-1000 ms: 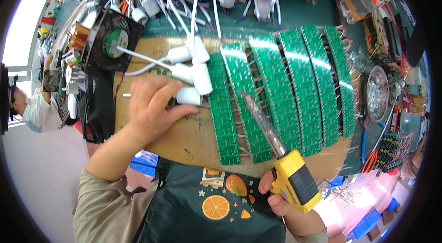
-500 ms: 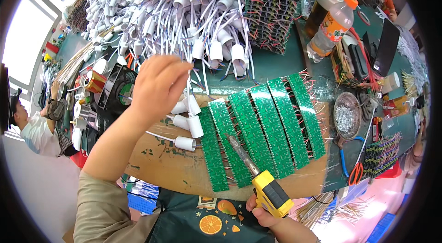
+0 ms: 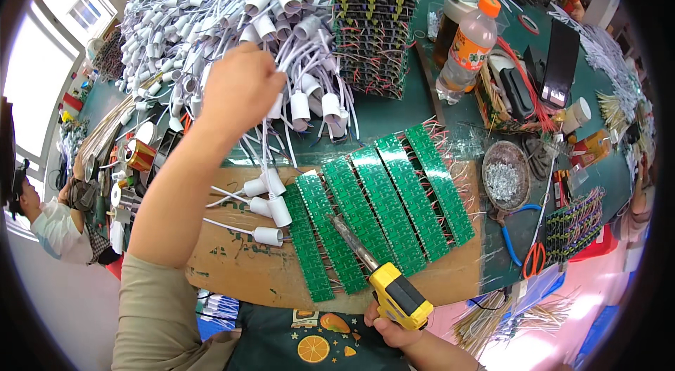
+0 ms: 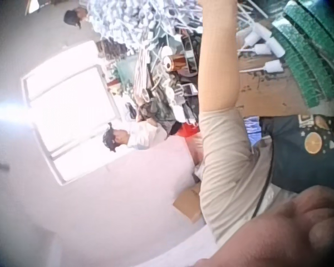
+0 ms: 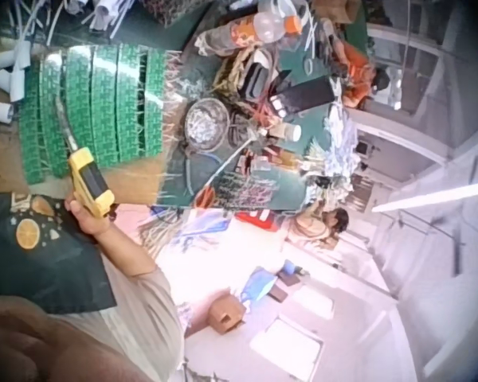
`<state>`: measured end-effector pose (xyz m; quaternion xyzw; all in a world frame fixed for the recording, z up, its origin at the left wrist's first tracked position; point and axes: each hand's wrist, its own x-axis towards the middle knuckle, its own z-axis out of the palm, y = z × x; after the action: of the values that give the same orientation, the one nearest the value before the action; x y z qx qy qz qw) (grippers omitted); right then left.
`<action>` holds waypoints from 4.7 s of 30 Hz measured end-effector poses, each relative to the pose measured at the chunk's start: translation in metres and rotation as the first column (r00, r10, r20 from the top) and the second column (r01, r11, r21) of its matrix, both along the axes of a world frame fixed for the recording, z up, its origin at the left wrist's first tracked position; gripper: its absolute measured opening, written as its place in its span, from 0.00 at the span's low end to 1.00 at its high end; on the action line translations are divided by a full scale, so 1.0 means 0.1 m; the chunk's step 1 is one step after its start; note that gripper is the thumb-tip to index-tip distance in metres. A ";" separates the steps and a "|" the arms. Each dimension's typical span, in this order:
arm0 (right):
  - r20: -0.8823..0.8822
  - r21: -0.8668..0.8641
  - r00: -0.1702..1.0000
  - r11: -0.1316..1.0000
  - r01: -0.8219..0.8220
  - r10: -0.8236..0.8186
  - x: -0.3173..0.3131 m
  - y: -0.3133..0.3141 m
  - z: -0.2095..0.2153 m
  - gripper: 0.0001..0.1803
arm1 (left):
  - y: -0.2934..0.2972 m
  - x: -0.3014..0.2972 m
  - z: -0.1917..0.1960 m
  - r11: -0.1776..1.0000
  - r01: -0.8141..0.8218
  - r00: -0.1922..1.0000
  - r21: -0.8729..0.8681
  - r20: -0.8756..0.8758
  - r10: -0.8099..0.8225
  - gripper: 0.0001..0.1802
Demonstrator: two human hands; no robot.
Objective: The person solders wires onto circuit boards for electronic components using a soldering iron, then secures the connections with a hot glue gun.
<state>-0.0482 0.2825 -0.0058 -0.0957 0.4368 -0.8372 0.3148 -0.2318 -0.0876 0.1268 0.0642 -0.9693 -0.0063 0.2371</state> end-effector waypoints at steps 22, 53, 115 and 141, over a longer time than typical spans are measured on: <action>-0.043 0.148 0.999 0.988 0.034 -0.028 -0.05 0.01 0.04 0.47 | -0.07 2.64 -0.34 0.972 -0.098 0.909 0.214 0.416 0.000 0.23; 0.231 0.352 0.940 0.880 -0.320 0.250 -0.09 0.17 0.33 0.15 | 0.72 2.16 -1.18 0.955 0.183 0.983 0.232 -0.017 -0.184 0.11; 0.171 0.325 0.940 0.884 -0.337 0.295 0.05 0.32 0.16 0.14 | 0.74 2.09 -1.32 0.880 0.278 0.958 0.385 -0.178 -0.224 0.08; 0.144 0.331 0.973 0.918 -0.219 0.180 0.09 0.19 0.26 0.13 | 0.75 2.07 -1.25 0.897 0.286 0.958 0.337 -0.125 -0.259 0.11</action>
<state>-0.0396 0.3018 0.0206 -0.0366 0.5463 -0.7153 0.4343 -0.0251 -0.0122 0.0017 -0.0312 -0.9421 -0.2150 0.2555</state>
